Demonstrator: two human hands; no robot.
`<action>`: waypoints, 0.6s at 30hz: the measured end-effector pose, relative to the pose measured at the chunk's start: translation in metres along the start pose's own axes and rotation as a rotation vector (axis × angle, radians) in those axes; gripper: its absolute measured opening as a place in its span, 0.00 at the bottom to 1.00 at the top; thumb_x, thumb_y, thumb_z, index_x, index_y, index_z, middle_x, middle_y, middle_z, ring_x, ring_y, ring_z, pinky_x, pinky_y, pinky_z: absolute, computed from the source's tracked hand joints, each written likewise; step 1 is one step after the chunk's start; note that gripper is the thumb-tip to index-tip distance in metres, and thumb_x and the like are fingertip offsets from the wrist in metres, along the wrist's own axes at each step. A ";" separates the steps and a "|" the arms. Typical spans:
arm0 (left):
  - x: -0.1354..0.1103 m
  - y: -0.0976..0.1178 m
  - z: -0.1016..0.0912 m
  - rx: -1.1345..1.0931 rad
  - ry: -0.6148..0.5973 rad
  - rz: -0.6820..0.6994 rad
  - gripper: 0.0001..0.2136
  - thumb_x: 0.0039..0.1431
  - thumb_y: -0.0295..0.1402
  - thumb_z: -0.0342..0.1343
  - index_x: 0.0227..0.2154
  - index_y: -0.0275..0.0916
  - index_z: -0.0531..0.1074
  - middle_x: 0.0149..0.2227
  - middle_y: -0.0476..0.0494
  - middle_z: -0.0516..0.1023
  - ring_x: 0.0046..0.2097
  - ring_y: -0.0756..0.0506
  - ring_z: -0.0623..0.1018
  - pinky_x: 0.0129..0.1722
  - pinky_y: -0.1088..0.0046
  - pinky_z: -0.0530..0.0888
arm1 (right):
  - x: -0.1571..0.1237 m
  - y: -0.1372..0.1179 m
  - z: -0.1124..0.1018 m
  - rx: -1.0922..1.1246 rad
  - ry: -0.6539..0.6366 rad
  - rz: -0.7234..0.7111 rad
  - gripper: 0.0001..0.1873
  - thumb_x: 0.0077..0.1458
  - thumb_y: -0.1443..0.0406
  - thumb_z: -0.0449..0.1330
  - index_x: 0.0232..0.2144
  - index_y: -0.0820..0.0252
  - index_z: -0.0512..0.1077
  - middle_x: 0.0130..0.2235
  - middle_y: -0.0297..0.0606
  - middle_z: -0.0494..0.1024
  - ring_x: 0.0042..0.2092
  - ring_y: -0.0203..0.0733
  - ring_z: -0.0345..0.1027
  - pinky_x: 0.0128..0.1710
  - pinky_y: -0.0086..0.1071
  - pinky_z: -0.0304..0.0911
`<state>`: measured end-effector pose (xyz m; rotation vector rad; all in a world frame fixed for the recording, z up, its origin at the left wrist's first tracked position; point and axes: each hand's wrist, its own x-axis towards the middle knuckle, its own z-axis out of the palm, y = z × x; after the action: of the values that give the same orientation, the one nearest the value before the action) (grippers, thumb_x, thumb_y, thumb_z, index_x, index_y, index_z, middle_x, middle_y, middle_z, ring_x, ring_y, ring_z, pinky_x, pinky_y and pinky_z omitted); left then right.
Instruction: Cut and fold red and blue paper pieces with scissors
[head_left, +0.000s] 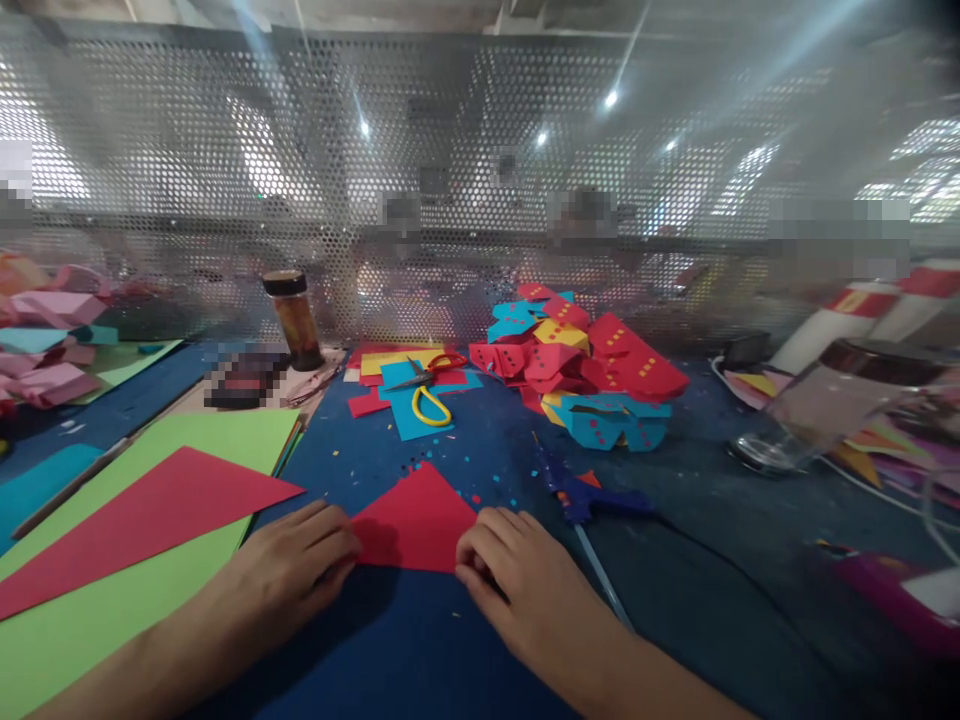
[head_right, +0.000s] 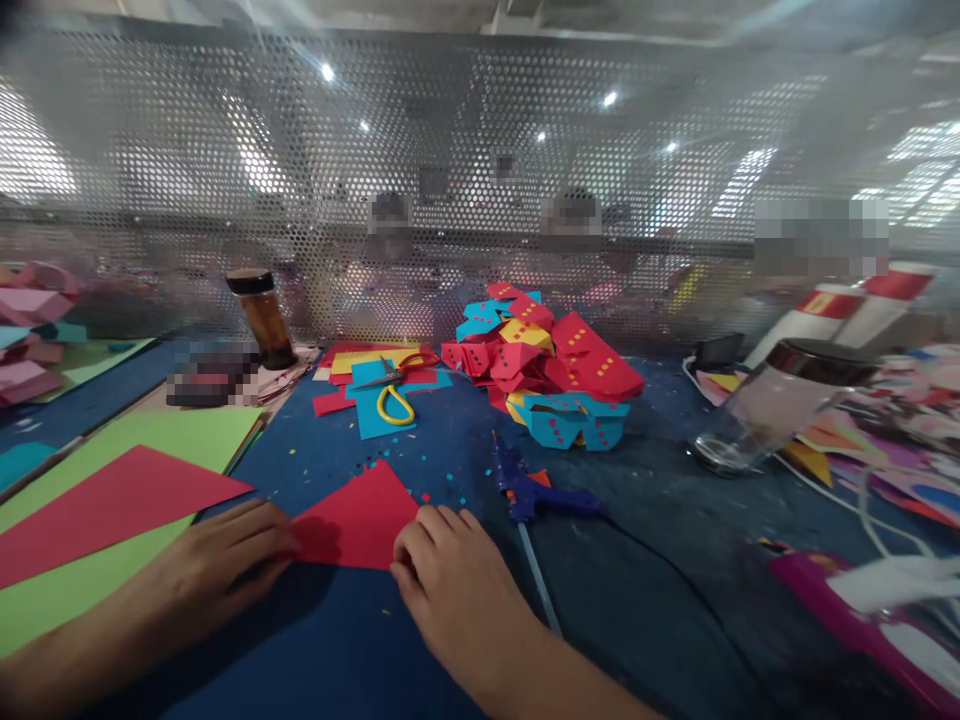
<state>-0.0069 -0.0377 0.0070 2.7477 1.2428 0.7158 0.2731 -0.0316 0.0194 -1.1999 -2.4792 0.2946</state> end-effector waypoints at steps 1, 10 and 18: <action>0.000 -0.001 0.000 0.006 -0.009 0.010 0.09 0.66 0.27 0.48 0.37 0.44 0.72 0.33 0.48 0.75 0.35 0.47 0.75 0.35 0.74 0.71 | 0.000 0.000 0.000 -0.008 0.005 -0.011 0.06 0.57 0.72 0.60 0.31 0.57 0.69 0.35 0.32 0.73 0.37 0.40 0.64 0.38 0.35 0.56; -0.001 -0.003 0.004 -0.004 -0.024 0.022 0.10 0.66 0.27 0.45 0.37 0.43 0.71 0.33 0.48 0.74 0.34 0.47 0.74 0.34 0.73 0.71 | 0.000 0.004 0.001 -0.057 0.019 -0.070 0.03 0.58 0.68 0.62 0.33 0.57 0.70 0.36 0.33 0.74 0.38 0.41 0.66 0.39 0.36 0.55; -0.001 0.000 0.004 -0.050 -0.064 -0.015 0.09 0.68 0.28 0.44 0.35 0.42 0.69 0.34 0.47 0.74 0.35 0.47 0.74 0.35 0.72 0.71 | 0.001 0.001 -0.001 -0.197 0.001 -0.143 0.04 0.62 0.68 0.58 0.33 0.58 0.71 0.36 0.36 0.75 0.38 0.42 0.66 0.38 0.36 0.55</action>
<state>-0.0056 -0.0382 0.0035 2.6962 1.2145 0.6425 0.2735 -0.0296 0.0197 -1.0868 -2.6258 0.0109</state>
